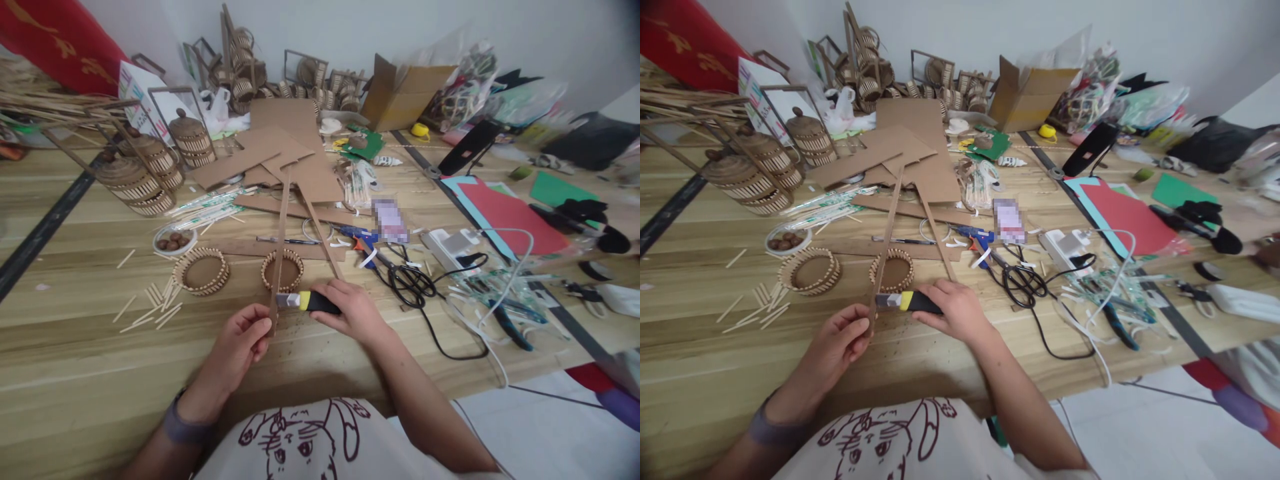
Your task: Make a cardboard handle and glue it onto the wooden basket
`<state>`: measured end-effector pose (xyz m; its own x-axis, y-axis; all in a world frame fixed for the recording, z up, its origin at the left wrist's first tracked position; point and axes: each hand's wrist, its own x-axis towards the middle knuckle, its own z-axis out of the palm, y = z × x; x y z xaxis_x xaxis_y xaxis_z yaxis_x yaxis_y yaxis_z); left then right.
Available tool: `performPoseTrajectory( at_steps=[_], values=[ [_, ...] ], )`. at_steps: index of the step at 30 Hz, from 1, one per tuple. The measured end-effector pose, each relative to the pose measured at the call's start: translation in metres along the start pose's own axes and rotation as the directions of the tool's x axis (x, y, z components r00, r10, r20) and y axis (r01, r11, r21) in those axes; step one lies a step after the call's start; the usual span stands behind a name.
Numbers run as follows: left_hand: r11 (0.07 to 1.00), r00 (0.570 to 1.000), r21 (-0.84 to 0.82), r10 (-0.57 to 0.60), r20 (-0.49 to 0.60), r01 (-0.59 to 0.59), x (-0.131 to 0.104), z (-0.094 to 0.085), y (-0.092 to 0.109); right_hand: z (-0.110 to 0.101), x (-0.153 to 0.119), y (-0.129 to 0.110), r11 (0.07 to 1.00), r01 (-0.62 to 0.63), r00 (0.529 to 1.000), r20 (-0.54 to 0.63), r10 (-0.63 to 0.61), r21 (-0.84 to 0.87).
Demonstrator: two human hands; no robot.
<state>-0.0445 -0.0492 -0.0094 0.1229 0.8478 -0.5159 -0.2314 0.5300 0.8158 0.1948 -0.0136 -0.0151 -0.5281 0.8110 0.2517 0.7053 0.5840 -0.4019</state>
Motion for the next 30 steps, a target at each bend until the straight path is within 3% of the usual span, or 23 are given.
performPoseTrajectory(
  at_steps=[6,10,13,17,23,25,30],
  values=[
    [0.999,0.999,0.038,-0.036,-0.018,0.036,-0.003,0.003,0.001,-0.004,-0.003,0.009,0.995,-0.098,0.994,-0.034,0.099,0.029],
    [0.998,0.999,0.056,0.006,-0.052,-0.003,-0.002,0.003,-0.001,0.0,-0.002,0.002,0.973,-0.117,0.985,-0.105,0.14,0.197],
    [0.993,0.997,0.11,0.056,-0.054,-0.05,-0.001,0.004,-0.004,0.005,0.001,-0.013,0.902,-0.154,0.965,-0.136,0.226,0.404],
    [0.978,0.995,0.186,0.096,-0.008,-0.093,-0.002,0.005,-0.007,0.012,0.006,-0.037,0.753,-0.312,0.918,-0.019,0.395,0.58],
    [0.94,0.992,0.318,0.107,0.073,-0.125,-0.004,0.006,-0.008,0.019,0.01,-0.051,0.613,-0.349,0.892,0.051,0.449,0.709],
    [0.926,0.99,0.351,0.114,0.085,-0.137,-0.005,0.007,-0.009,0.021,0.01,-0.05,0.616,-0.35,0.89,0.046,0.454,0.706],
    [0.874,0.976,0.434,0.197,0.093,-0.218,-0.007,0.008,-0.015,0.024,0.008,-0.049,0.721,-0.345,0.905,0.01,0.425,0.601]
  ],
)
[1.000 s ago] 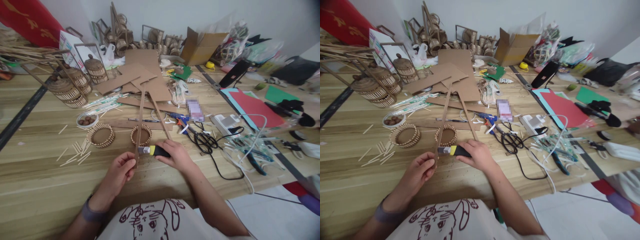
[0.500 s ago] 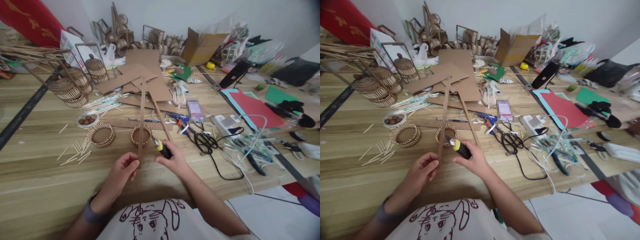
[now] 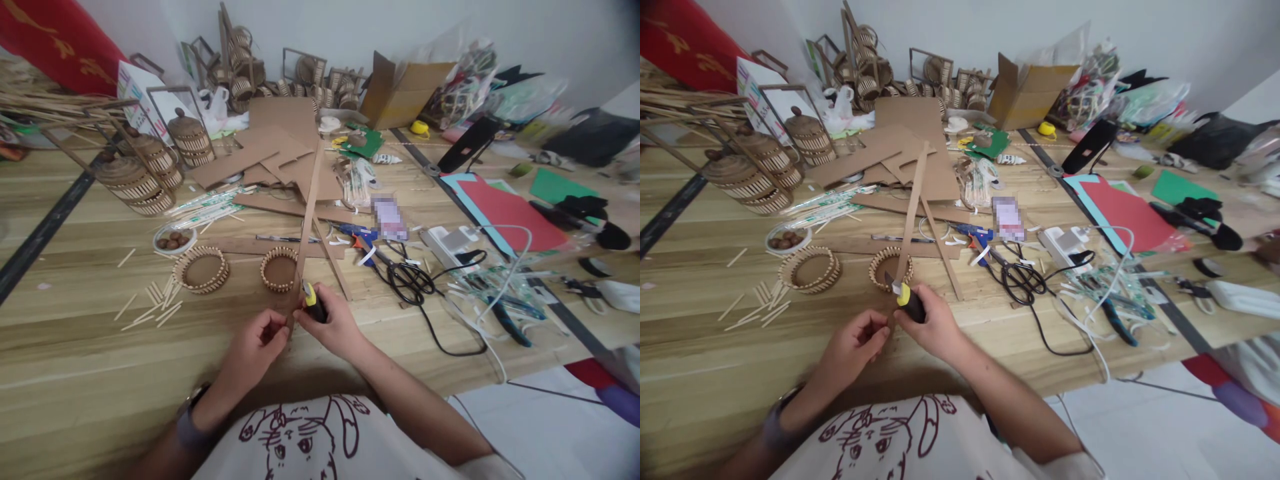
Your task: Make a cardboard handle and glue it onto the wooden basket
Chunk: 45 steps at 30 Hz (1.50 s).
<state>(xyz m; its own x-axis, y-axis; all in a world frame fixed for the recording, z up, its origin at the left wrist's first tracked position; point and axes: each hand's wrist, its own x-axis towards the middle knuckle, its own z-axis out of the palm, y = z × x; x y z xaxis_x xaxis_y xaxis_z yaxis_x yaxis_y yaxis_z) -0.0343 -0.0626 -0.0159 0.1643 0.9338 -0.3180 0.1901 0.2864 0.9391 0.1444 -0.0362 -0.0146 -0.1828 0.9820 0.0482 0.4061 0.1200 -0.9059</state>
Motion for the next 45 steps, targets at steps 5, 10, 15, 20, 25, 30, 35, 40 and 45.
performPoseTrajectory(
  at_steps=[5,10,15,20,25,30,35,40,45],
  values=[
    [0.999,0.999,0.011,0.038,-0.021,-0.038,0.001,0.0,-0.004,0.004,-0.002,0.0,1.0,0.011,0.999,0.053,-0.011,-0.001],
    [0.998,0.999,-0.05,0.036,0.0,-0.036,0.001,0.0,-0.006,0.007,-0.005,0.001,1.0,0.01,0.99,0.141,-0.01,0.001],
    [0.998,0.998,-0.034,0.061,0.005,-0.061,0.001,0.0,-0.006,0.006,-0.007,0.003,0.997,0.036,0.981,0.191,-0.023,-0.063],
    [0.998,0.998,-0.047,0.052,0.021,-0.051,0.001,0.0,-0.007,0.001,-0.005,0.002,0.995,0.084,0.972,0.223,-0.07,-0.053],
    [0.994,1.0,-0.104,-0.018,0.004,0.018,0.002,-0.003,-0.002,-0.009,-0.001,0.002,0.994,0.094,0.991,0.102,-0.088,-0.055],
    [0.978,0.999,-0.205,-0.045,-0.023,0.039,0.006,-0.004,0.003,-0.015,0.002,0.009,0.98,0.096,0.995,0.005,-0.097,-0.177],
    [0.944,0.997,-0.325,-0.075,-0.033,0.061,0.008,-0.003,0.001,-0.019,0.004,0.019,0.855,0.231,0.973,0.133,-0.191,-0.465],
    [0.908,0.997,-0.416,-0.072,-0.041,0.048,0.008,-0.004,0.0,-0.019,0.005,0.021,0.742,0.346,0.934,0.284,-0.216,-0.574],
    [0.897,0.994,-0.439,-0.087,-0.07,0.047,0.008,-0.006,-0.003,-0.017,0.005,0.017,0.668,0.384,0.915,0.358,-0.185,-0.637]
  ],
)
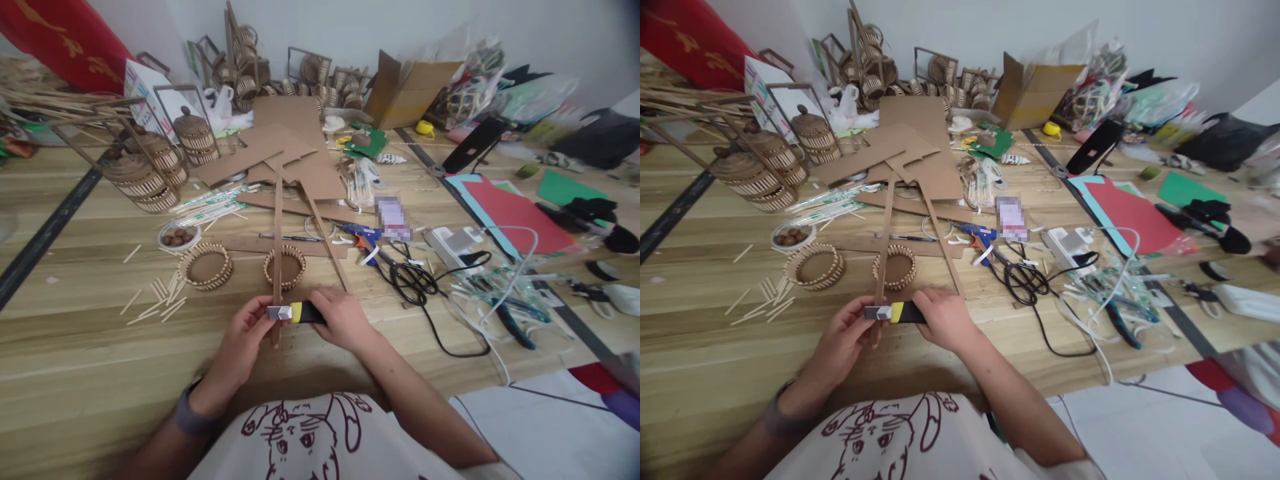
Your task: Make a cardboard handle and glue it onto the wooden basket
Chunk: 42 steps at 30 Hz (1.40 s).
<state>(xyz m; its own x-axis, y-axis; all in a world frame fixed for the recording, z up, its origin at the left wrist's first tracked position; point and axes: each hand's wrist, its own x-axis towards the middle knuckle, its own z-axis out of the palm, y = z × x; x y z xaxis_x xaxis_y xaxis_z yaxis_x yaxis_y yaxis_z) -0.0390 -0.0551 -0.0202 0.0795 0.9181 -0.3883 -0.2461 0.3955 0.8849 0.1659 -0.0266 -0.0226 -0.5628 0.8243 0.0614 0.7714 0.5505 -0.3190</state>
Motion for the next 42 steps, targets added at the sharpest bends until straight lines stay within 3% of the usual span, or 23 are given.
performPoseTrajectory(
  at_steps=[9,28,42],
  values=[
    [0.987,0.993,0.117,0.107,0.052,-0.112,-0.002,-0.003,-0.003,-0.006,0.0,0.002,0.999,-0.035,0.998,0.052,0.037,-0.039],
    [0.999,0.998,0.03,0.034,0.058,-0.036,-0.003,-0.002,0.0,-0.009,0.0,0.011,0.994,-0.063,0.997,0.028,0.065,-0.092],
    [0.997,0.993,0.029,0.075,0.089,-0.078,0.0,-0.005,-0.004,-0.004,0.0,0.007,0.999,0.008,1.0,0.005,-0.008,-0.046]
  ],
)
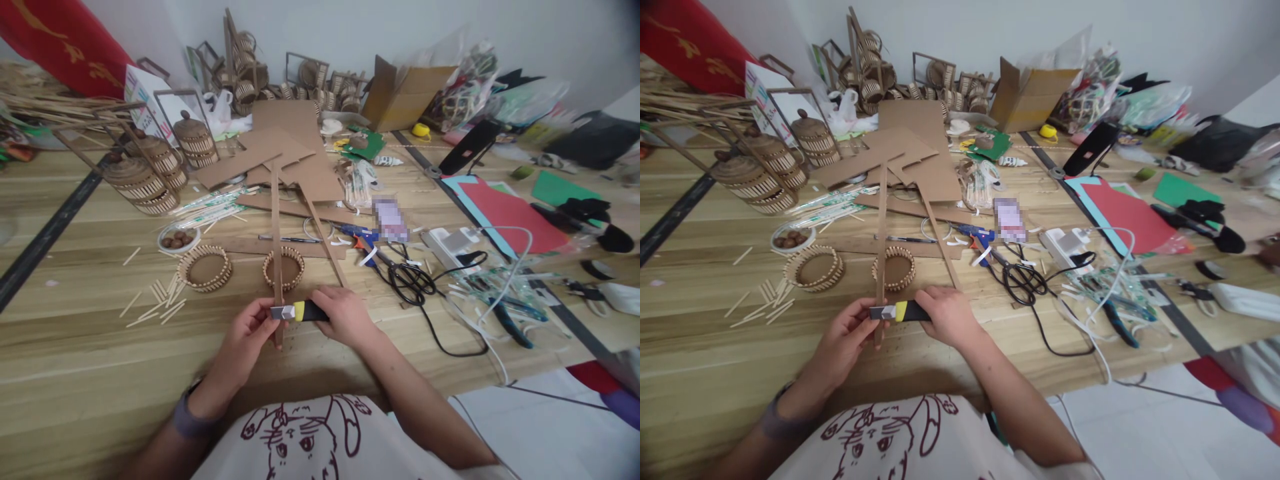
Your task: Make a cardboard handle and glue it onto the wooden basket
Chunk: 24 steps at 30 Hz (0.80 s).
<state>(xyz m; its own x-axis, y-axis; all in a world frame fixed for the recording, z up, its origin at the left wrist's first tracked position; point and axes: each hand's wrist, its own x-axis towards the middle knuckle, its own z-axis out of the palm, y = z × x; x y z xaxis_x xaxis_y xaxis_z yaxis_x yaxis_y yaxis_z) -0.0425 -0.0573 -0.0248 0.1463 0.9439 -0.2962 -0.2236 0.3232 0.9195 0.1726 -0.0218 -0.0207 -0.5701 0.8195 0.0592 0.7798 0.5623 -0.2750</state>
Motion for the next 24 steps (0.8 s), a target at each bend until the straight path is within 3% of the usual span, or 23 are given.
performPoseTrajectory(
  at_steps=[11,24],
  values=[
    [0.99,0.993,-0.074,-0.121,0.013,0.122,-0.002,0.004,0.008,-0.001,-0.001,0.006,0.998,-0.032,0.999,-0.019,0.031,-0.048],
    [0.998,0.998,0.002,-0.056,0.011,0.056,-0.002,0.005,0.008,-0.003,-0.002,0.009,0.996,-0.083,0.997,-0.006,0.083,-0.03]
  ],
)
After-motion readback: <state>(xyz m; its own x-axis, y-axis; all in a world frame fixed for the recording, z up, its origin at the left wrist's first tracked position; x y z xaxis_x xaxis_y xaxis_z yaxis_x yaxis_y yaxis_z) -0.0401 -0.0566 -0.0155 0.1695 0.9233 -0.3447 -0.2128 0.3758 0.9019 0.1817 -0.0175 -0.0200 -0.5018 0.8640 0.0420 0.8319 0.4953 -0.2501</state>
